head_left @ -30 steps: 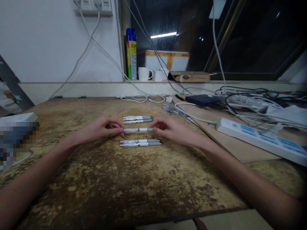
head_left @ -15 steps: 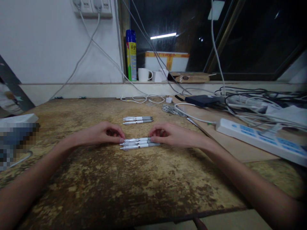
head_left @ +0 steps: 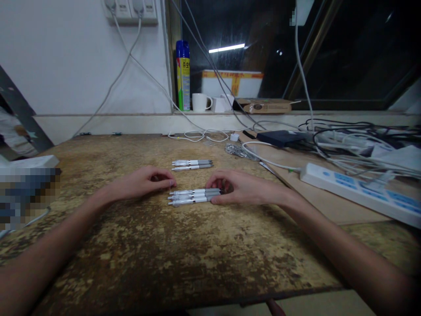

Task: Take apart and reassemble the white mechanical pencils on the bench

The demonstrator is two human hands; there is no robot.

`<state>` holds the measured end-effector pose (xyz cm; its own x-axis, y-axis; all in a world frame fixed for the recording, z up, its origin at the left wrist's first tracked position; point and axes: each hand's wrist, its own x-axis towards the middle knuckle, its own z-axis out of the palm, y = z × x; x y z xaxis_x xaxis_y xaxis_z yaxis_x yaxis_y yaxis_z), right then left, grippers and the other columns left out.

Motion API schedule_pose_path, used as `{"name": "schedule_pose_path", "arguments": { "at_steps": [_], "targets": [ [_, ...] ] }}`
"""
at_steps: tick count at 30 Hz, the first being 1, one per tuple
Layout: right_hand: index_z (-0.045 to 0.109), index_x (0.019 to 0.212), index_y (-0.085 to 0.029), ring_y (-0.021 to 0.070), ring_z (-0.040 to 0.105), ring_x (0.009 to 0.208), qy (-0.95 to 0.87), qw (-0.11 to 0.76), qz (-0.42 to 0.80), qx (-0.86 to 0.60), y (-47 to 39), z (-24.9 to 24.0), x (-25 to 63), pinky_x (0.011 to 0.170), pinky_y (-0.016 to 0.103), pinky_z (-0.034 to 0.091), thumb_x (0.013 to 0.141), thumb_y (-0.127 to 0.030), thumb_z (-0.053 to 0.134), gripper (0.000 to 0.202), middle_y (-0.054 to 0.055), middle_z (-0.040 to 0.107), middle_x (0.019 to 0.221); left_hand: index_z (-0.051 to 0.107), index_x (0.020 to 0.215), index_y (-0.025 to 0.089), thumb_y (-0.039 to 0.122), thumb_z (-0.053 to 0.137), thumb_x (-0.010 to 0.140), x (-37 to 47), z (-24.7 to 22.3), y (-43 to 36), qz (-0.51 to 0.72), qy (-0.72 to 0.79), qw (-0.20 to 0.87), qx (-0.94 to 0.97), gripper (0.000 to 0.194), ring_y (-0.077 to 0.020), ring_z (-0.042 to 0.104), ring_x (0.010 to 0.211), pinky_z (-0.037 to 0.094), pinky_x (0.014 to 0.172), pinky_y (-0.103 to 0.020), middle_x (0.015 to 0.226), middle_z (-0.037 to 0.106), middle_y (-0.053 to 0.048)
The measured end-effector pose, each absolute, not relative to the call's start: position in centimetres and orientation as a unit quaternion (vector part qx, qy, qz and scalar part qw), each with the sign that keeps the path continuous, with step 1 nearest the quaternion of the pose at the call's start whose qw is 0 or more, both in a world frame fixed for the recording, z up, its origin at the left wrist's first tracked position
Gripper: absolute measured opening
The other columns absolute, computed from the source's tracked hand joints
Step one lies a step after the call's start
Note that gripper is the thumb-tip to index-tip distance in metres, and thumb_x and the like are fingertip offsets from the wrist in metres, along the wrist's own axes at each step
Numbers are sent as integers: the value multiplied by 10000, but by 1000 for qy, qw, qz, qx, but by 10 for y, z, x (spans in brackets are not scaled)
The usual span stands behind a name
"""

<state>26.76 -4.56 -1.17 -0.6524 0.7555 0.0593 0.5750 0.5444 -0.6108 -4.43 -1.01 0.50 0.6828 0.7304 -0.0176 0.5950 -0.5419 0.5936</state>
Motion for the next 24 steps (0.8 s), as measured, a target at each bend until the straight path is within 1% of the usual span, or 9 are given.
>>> {"name": "schedule_pose_path", "arguments": {
  "at_steps": [3,5,7,9,11,14,17,21,24],
  "targets": [
    [694,1108,-182,157,571,770,-862,166,287,-383,-47,-11,266,655,271,437,841,-358,739,323,24,660,890,771,1028,229,498,551,950,-44,3,-9,135,391,275,868,356,-215,664,883,466,777,-294,981,760,-41],
    [700,1101,-180,161,583,780,-858,177,297,-380,-48,-10,266,664,274,447,859,-403,722,330,33,675,907,768,1010,225,476,542,959,-43,1,-9,146,403,263,865,341,-213,671,876,471,774,-297,975,762,-46],
    [706,1087,-183,168,604,807,-852,193,310,-375,-45,-11,266,691,282,464,906,-454,660,329,45,696,944,763,1009,221,450,549,954,-43,-1,-8,164,419,242,860,318,-210,669,844,473,752,-298,938,757,-47],
    [708,1069,-188,175,625,843,-845,218,309,-379,-40,-15,267,734,295,480,953,-458,587,317,51,711,977,746,1021,210,428,560,944,-42,-6,-7,195,437,207,853,296,-203,652,802,469,725,-298,891,737,-47],
    [699,1057,-187,178,637,851,-833,257,278,-404,-32,-22,271,757,301,486,960,-409,576,272,48,713,963,722,1050,192,408,576,933,-42,-11,-6,231,457,166,843,286,-196,626,765,464,704,-299,868,709,-48],
    [684,1042,-172,178,632,836,-814,308,195,-453,-19,-34,276,759,306,490,928,-289,599,185,59,701,969,693,1121,171,388,597,918,-42,-17,-4,256,480,118,831,312,-193,600,749,462,704,-309,911,682,-60],
    [670,1093,-164,180,629,832,-793,337,142,-488,-11,-44,279,783,327,506,897,-212,609,211,84,690,1028,696,1154,172,388,588,922,-43,-19,-3,253,477,89,837,336,-203,592,786,464,729,-327,991,661,-83],
    [658,1136,-178,189,642,852,-784,353,147,-488,-6,-49,277,814,351,528,872,-146,613,270,89,699,1051,717,1134,177,379,581,918,-43,-19,-2,246,470,74,845,325,-227,592,840,469,765,-353,1040,664,-99],
    [650,1134,-164,192,651,861,-779,360,172,-484,-3,-50,274,825,357,535,866,-118,608,275,91,713,1041,730,1113,185,375,582,912,-43,-18,-2,240,475,76,843,314,-231,601,848,472,785,-360,1044,684,-93]
  ]
}}
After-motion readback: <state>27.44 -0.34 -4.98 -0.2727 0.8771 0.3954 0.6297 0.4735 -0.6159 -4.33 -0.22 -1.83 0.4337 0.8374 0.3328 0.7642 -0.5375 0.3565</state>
